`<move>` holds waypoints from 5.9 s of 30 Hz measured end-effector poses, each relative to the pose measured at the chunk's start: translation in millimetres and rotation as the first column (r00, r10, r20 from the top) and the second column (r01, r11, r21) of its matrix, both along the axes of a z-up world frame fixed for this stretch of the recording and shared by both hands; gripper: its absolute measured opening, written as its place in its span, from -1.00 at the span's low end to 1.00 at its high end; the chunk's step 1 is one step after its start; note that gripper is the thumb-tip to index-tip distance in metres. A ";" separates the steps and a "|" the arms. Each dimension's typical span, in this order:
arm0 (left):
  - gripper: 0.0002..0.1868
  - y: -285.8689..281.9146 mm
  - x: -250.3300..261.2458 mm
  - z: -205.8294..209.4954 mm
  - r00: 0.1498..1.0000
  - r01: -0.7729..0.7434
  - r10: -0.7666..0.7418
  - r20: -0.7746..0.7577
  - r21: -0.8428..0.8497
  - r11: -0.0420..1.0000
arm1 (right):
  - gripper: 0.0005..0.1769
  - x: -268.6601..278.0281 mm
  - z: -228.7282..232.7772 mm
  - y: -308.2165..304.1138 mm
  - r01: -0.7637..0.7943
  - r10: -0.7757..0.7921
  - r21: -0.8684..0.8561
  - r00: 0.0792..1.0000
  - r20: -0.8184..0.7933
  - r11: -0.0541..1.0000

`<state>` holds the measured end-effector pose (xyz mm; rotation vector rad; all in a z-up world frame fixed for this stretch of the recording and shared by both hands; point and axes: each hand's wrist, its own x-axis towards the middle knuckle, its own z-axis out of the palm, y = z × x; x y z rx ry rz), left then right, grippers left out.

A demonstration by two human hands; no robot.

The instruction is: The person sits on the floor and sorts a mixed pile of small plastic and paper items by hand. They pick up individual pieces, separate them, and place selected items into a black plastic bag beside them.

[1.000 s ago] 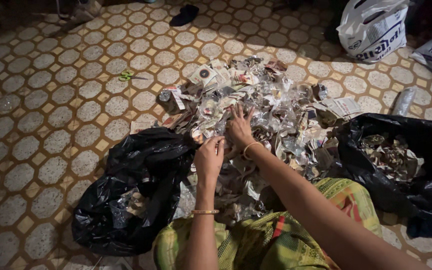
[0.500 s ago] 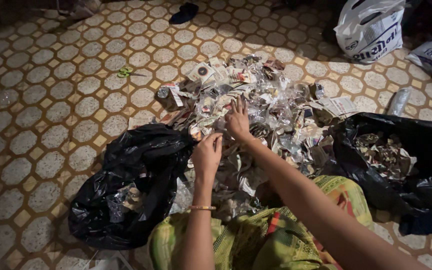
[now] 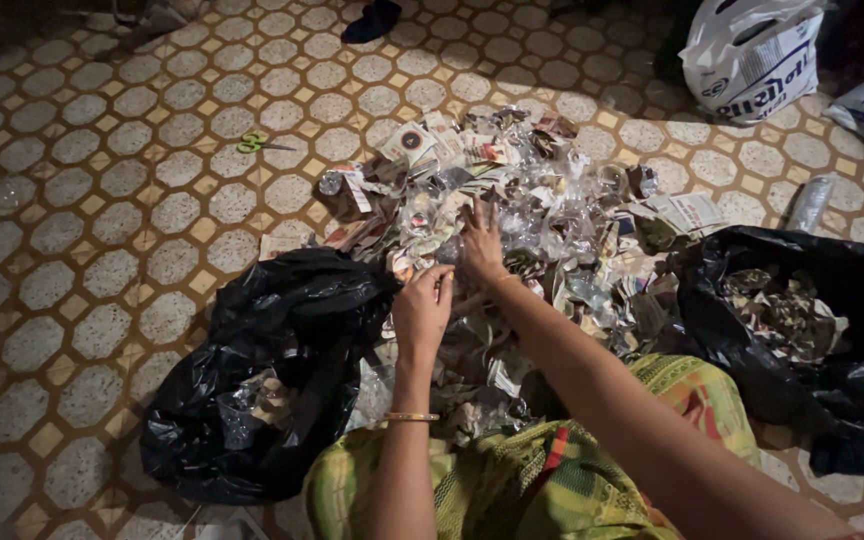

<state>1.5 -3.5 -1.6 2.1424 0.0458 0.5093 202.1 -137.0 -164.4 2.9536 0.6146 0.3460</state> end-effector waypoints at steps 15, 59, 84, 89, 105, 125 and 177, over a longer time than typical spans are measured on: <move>-0.54 -36.6 16.8 -81.3 0.924 0.131 -0.380 -0.044 -0.897 0.422 | -0.54 -193.2 166.7 -50.9 -0.203 0.234 0.850 0.967 0.098 0.485; -0.59 -47.7 -31.9 -36.8 0.799 0.160 -0.590 0.119 -0.987 0.018 | -0.66 -248.9 184.3 -81.8 0.256 0.509 0.967 0.831 -0.225 0.009; -0.51 -50.1 -36.8 -25.6 0.803 0.314 -0.585 0.110 -0.914 0.258 | -0.73 -231.9 211.9 -87.1 0.019 0.197 0.922 0.975 -0.102 0.386; -0.62 -57.9 -34.0 -42.1 0.851 0.058 -0.521 -0.066 -0.974 0.218 | -0.68 -228.6 206.9 -85.7 -0.391 0.203 0.619 0.913 0.353 0.681; -0.72 -18.7 -34.9 -6.7 0.923 0.040 -0.373 -0.100 -0.937 0.348 | -0.67 -213.3 167.5 -59.1 0.415 0.534 0.904 0.790 -0.301 -0.104; -0.77 126.5 -39.8 -28.6 0.895 -0.284 0.372 0.247 -0.329 0.900 | -0.82 -135.7 157.3 -83.2 0.385 0.414 0.916 0.820 -0.396 0.112; -0.55 -23.2 -20.9 -31.3 0.814 0.409 -0.560 0.153 -0.835 0.368 | -0.79 -220.9 210.9 -72.1 -0.157 0.125 0.807 0.987 0.104 0.570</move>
